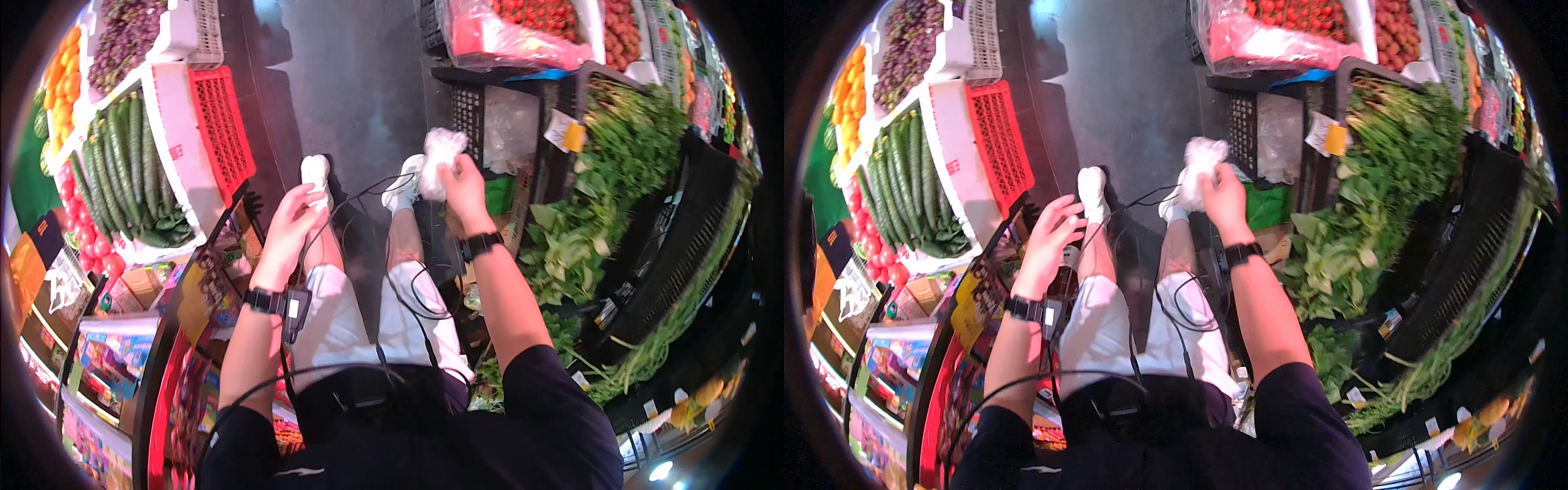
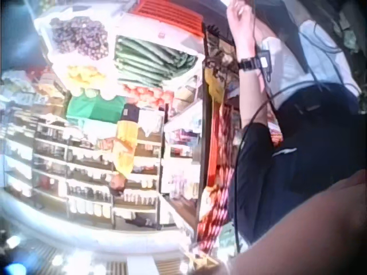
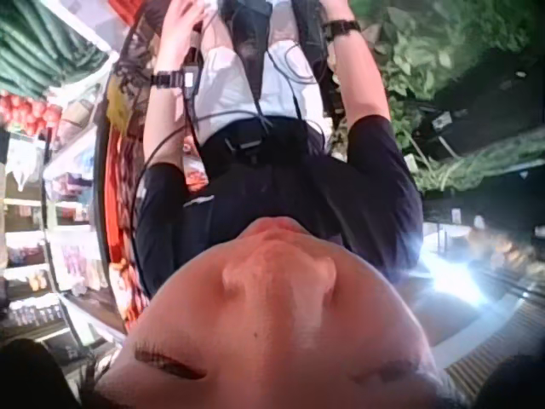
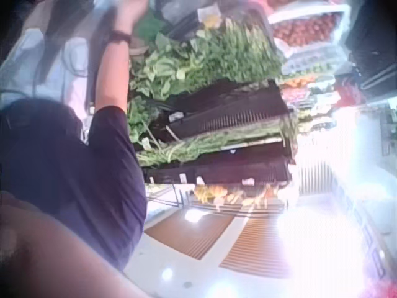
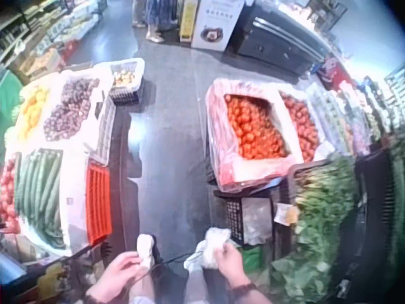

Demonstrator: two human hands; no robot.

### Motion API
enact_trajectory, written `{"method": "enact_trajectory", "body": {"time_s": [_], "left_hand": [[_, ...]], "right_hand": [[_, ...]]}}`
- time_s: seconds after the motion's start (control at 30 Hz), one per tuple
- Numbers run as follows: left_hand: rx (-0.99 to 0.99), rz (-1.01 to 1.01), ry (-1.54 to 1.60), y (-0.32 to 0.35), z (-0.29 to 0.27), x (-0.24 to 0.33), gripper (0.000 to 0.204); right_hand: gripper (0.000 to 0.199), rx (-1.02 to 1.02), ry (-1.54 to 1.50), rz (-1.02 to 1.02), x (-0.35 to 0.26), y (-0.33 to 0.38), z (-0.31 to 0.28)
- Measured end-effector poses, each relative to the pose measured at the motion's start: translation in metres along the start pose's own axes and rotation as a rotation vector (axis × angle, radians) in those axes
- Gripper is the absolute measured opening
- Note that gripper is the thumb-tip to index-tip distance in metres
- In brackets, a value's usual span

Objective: The person picks up various food items and containers from the supermarket floor and shelves, turning them over and placing them into specific spots on the display shelves.

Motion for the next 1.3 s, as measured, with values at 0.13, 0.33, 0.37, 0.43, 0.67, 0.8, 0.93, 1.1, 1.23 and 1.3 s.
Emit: {"method": "enact_trajectory", "body": {"time_s": [0.13,0.33,0.37,0.43,0.67,0.8,0.93,1.1,1.23,1.3], "left_hand": [[0.068,-0.094,-0.037,-0.034,-0.010,-0.058,0.036],[0.002,-0.171,-0.044,-0.087,0.006,-0.123,0.033],[-0.041,-0.201,-0.058,-0.095,0.011,-0.130,0.033],[-0.096,-0.246,-0.051,-0.108,0.015,-0.145,0.033],[-0.138,-0.300,-0.019,-0.125,0.013,-0.158,0.033],[-0.128,-0.318,-0.018,-0.122,0.007,-0.165,0.034],[-0.149,-0.318,-0.012,-0.129,0.017,-0.161,0.035],[-0.163,-0.325,-0.041,-0.137,0.024,-0.160,0.034],[-0.192,-0.344,0.011,-0.139,0.039,-0.158,0.035],[-0.191,-0.348,-0.007,-0.137,0.041,-0.154,0.035]], "right_hand": [[0.020,0.410,0.372,0.235,0.133,-0.069,0.013],[0.027,0.386,0.718,0.512,0.238,-0.102,-0.014],[0.029,0.314,0.782,0.460,0.265,-0.108,-0.019],[0.028,0.319,0.813,0.379,0.297,-0.118,-0.013],[0.022,0.179,0.593,0.189,0.337,-0.136,-0.007],[0.043,0.223,0.232,0.340,0.311,-0.121,0.016],[0.048,0.074,0.082,0.454,0.301,-0.126,0.024],[0.068,-0.129,-0.224,0.533,0.289,-0.154,0.027],[0.069,-0.137,-0.393,0.687,0.311,-0.167,0.031],[0.067,-0.127,-0.428,0.716,0.304,-0.170,0.036]]}}
Point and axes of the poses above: each hand's wrist, its own y-axis away from the middle knuckle, its own z-axis out of the palm, x = y × z, the point moved 3 cm from there along -y, towards the middle knuckle, and after that the axes turned 6 degrees about -x, right-handed, at the moved point
